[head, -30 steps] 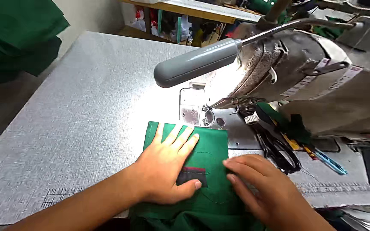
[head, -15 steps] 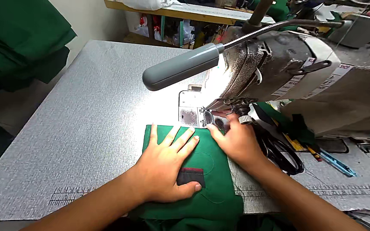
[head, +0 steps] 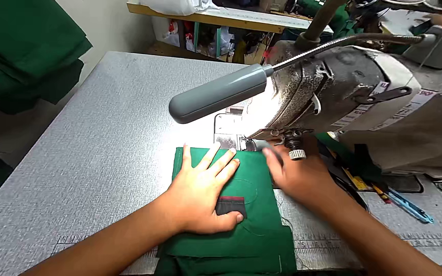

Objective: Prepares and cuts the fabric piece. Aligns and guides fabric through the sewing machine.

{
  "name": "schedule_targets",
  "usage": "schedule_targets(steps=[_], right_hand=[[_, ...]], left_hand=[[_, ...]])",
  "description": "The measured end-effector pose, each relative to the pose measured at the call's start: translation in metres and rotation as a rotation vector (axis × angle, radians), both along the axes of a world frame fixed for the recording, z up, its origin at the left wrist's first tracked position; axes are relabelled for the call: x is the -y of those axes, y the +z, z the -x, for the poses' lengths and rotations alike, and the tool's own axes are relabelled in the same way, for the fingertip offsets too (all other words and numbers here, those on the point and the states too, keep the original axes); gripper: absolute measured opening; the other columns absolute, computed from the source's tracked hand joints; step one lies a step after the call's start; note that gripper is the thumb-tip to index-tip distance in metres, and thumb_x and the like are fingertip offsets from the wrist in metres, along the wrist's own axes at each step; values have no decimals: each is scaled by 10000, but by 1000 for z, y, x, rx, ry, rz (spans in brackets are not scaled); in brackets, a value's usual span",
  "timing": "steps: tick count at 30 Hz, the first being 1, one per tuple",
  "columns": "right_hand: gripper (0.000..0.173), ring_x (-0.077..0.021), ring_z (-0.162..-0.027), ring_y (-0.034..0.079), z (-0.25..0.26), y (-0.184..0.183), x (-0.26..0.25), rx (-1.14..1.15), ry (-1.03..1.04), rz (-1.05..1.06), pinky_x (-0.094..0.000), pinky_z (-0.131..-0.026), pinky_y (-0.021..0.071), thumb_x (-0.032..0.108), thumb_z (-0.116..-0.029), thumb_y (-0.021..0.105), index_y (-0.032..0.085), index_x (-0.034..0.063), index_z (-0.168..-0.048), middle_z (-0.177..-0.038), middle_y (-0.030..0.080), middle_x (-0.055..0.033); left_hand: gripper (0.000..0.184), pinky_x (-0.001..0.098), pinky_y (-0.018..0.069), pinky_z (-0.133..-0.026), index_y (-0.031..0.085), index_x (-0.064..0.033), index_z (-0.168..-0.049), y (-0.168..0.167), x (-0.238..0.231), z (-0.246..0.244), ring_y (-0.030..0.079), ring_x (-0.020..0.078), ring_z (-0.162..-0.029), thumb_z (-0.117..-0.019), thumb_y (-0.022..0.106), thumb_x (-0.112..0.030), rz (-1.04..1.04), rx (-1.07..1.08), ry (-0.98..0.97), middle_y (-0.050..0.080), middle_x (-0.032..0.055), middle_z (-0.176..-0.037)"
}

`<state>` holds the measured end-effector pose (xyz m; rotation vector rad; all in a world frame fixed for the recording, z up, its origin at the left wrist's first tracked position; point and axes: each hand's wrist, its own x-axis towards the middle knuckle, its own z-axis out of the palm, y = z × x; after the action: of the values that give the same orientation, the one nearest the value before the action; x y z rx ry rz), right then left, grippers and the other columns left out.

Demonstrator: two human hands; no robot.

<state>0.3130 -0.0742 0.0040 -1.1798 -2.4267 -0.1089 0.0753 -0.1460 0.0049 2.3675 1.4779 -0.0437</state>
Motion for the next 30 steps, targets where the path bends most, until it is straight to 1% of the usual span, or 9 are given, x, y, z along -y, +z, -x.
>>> schedule_targets(steps=[1,2,3,5,8,11,23,28,30], right_hand=[[419,-291,-1128,681,-3,2,10,34,94,21,-567,-935,541,362,-1019,463,736,95,-1193,-1170,729,-101],[486,-252,-1297,601,-6,1,21,82,175,86,-575,-1044,478,433,-1036,427,686,130,-1313,-1357,667,-57],[545,-218,-1404,510,-9,-2,27,125,223,128,-571,-1109,417,507,-1041,389,637,169,-1388,-1473,592,-16],[657,-184,-1451,452,-15,-12,28,180,239,174,-556,-1134,376,621,-1022,330,570,195,-1461,-1552,517,13],[734,-181,-1465,432,-20,-15,22,208,225,204,-566,-1162,334,673,-1007,298,545,174,-1485,-1567,497,-4],[719,-179,-1471,420,-18,-15,18,207,225,221,-568,-1179,307,661,-1013,303,533,180,-1495,-1581,478,0],[715,-202,-1488,398,-16,-16,21,209,190,220,-560,-1205,281,665,-1012,287,509,211,-1519,-1597,456,-17],[711,-210,-1489,401,-17,-8,23,247,192,246,-578,-1186,316,666,-1017,283,517,213,-1513,-1603,449,-21],[654,-238,-1445,467,-26,-1,29,219,179,212,-610,-1133,385,635,-1016,336,571,221,-1465,-1528,540,-28]], left_hand=[[1014,840,-7,-1085,255,-245,-1636,-2,-2,0,10,292,-1593,-835,339,-861,-18,4,-1,158,-56,-1719],[1017,839,-6,-1086,250,-243,-1637,-3,-3,0,12,291,-1593,-835,339,-862,-24,4,-5,161,-54,-1719],[1024,841,-3,-1085,251,-236,-1638,-3,-5,0,21,291,-1592,-833,342,-863,-37,5,-8,169,-49,-1717],[1043,839,-9,-1087,258,-218,-1636,-4,-8,0,42,282,-1592,-825,346,-867,-51,16,-6,193,-44,-1712],[1072,823,-2,-1100,222,-211,-1645,-4,-11,1,43,267,-1593,-817,326,-883,-48,-7,-7,181,-52,-1714],[1056,822,8,-1105,274,-210,-1631,-7,-12,3,67,270,-1592,-818,317,-883,-99,8,-9,226,-46,-1703],[1052,830,17,-1095,276,-222,-1631,-8,-11,4,70,274,-1591,-817,294,-889,-119,7,-11,225,-49,-1703],[1055,836,-1,-1087,266,-219,-1634,-8,-12,5,48,269,-1593,-818,301,-888,-107,14,-19,209,-49,-1708],[1062,839,0,-1084,275,-211,-1631,-8,-14,5,53,273,-1592,-814,305,-889,-114,15,-22,216,-47,-1706]])
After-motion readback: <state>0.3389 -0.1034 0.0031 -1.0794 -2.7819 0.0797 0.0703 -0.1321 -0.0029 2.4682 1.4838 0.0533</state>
